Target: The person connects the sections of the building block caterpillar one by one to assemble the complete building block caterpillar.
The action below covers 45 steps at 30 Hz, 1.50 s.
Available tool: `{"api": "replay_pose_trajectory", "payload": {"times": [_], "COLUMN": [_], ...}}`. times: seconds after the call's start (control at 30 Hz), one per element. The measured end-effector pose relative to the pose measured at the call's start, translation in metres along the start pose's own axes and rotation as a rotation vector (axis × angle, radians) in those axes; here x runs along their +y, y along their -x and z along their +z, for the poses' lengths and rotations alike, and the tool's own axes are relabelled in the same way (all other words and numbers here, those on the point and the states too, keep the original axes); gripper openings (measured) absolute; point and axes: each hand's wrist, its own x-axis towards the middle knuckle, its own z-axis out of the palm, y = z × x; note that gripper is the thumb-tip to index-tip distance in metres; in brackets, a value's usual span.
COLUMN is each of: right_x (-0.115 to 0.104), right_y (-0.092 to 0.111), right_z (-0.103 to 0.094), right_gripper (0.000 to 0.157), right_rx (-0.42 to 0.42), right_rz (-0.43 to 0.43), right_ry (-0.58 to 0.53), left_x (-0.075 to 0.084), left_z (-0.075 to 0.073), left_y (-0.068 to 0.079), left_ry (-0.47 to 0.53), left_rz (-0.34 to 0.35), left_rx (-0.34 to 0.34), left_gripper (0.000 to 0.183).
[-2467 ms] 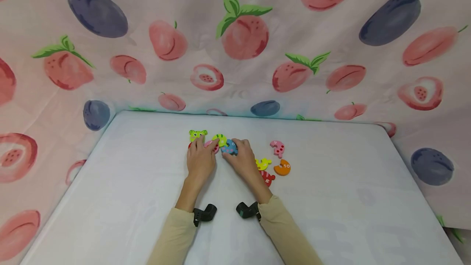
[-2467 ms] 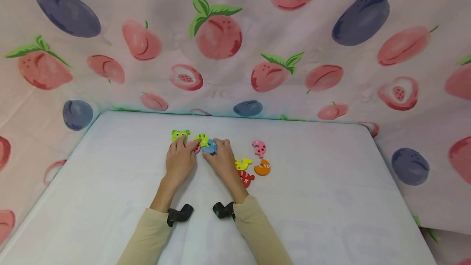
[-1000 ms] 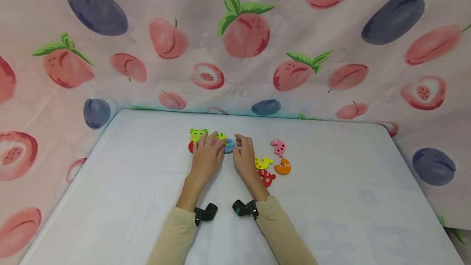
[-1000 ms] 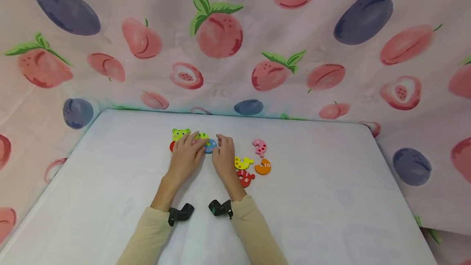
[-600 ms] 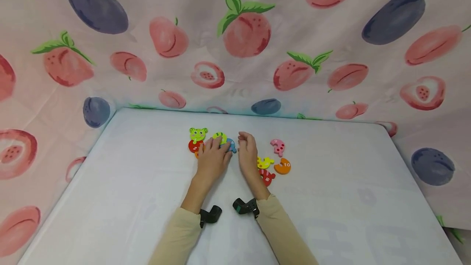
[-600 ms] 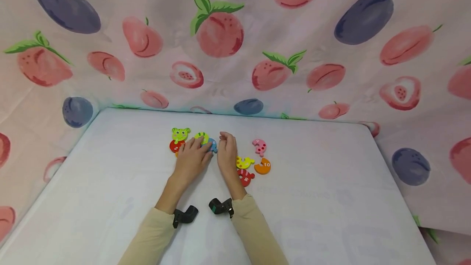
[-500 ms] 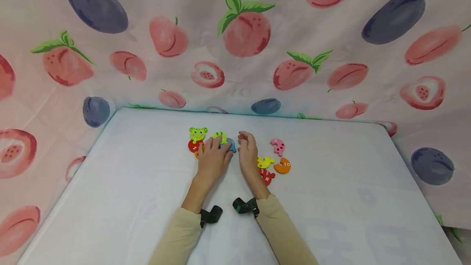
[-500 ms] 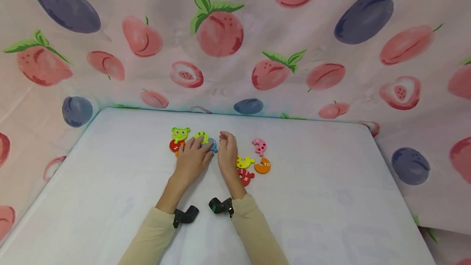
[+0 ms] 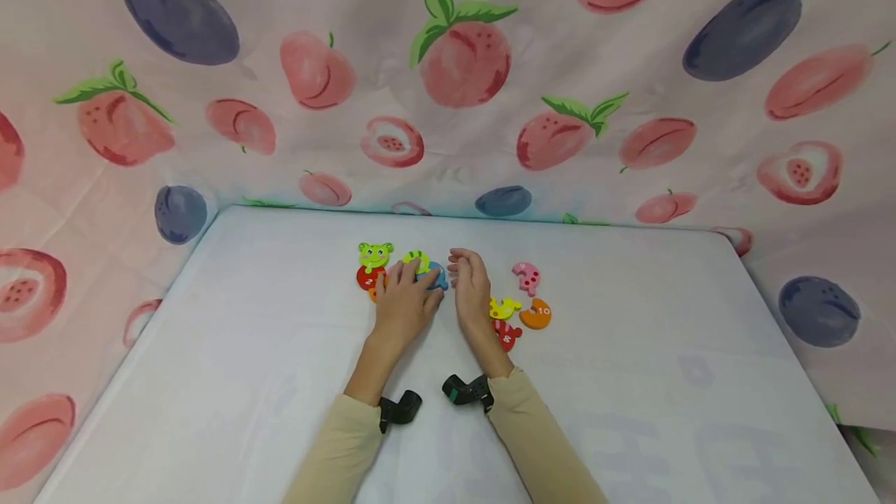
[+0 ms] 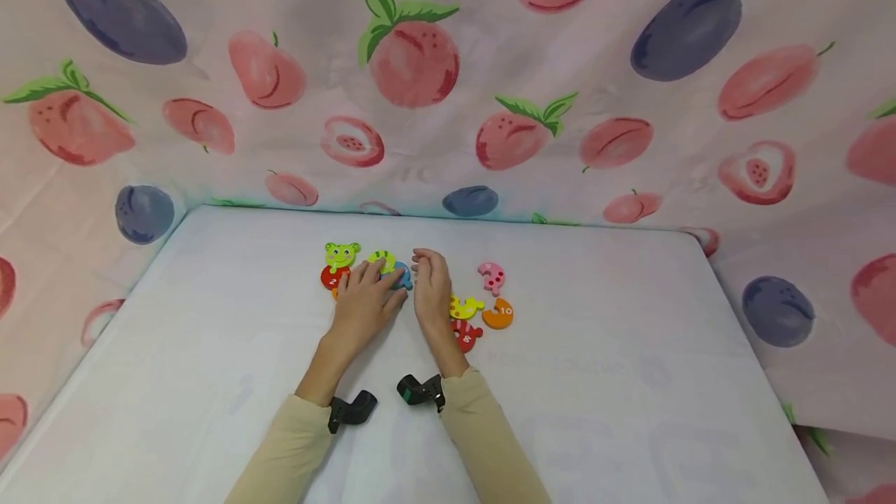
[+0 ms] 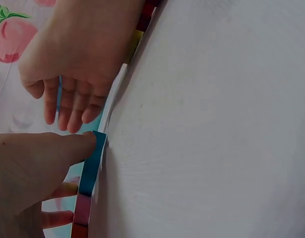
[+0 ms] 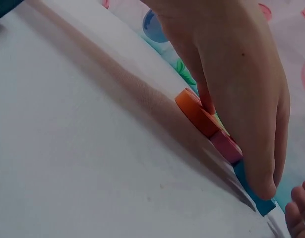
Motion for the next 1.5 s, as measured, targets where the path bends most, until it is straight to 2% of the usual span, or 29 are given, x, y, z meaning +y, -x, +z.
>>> {"api": "replay_pose_trajectory", "payload": {"times": [0.1, 0.2, 0.37, 0.5, 0.7, 0.83, 0.93, 1.03, 1.3, 1.5], "right_x": [-0.004, -0.008, -0.011, -0.011, -0.007, -0.005, -0.003, -0.002, -0.005, -0.007], "right_y": [0.002, 0.004, 0.015, 0.033, 0.052, 0.060, 0.064, 0.065, 0.064, 0.062], "right_z": [-0.008, -0.025, -0.069, -0.105, -0.138, -0.148, -0.152, -0.154, -0.159, -0.163], "right_gripper": [0.035, 0.035, 0.029, 0.035, 0.049, 0.060, 0.067, 0.067, 0.068, 0.068], "right_rx": [-0.046, -0.146, -0.368, -0.456, -0.448, -0.483, -0.503, -0.492, -0.503, -0.511], "right_rz": [-0.074, -0.148, -0.242, -0.297, -0.377, -0.360, -0.332, -0.325, -0.363, -0.388], "right_ry": [0.046, 0.125, 0.304, 0.458, 0.638, 0.743, 0.770, 0.775, 0.779, 0.823], "left_x": [-0.001, -0.003, -0.003, -0.003, -0.004, -0.005, -0.005, -0.005, -0.007, -0.007], "left_z": [0.000, -0.002, -0.007, -0.009, -0.009, -0.010, -0.010, -0.010, -0.009, -0.007], "left_y": [-0.001, -0.002, -0.001, 0.002, 0.003, 0.004, 0.004, 0.004, 0.004, 0.003], "left_ry": [0.009, -0.009, -0.052, -0.070, -0.107, -0.123, -0.130, -0.138, -0.136, -0.129], "left_rz": [0.013, 0.018, 0.030, 0.039, 0.056, 0.077, 0.086, 0.087, 0.087, 0.087], "left_rx": [-0.014, -0.038, -0.108, -0.159, -0.200, -0.236, -0.251, -0.259, -0.253, -0.255], "left_gripper": [0.047, 0.050, 0.061, 0.068, 0.075, 0.080, 0.082, 0.083, 0.082, 0.082]}}
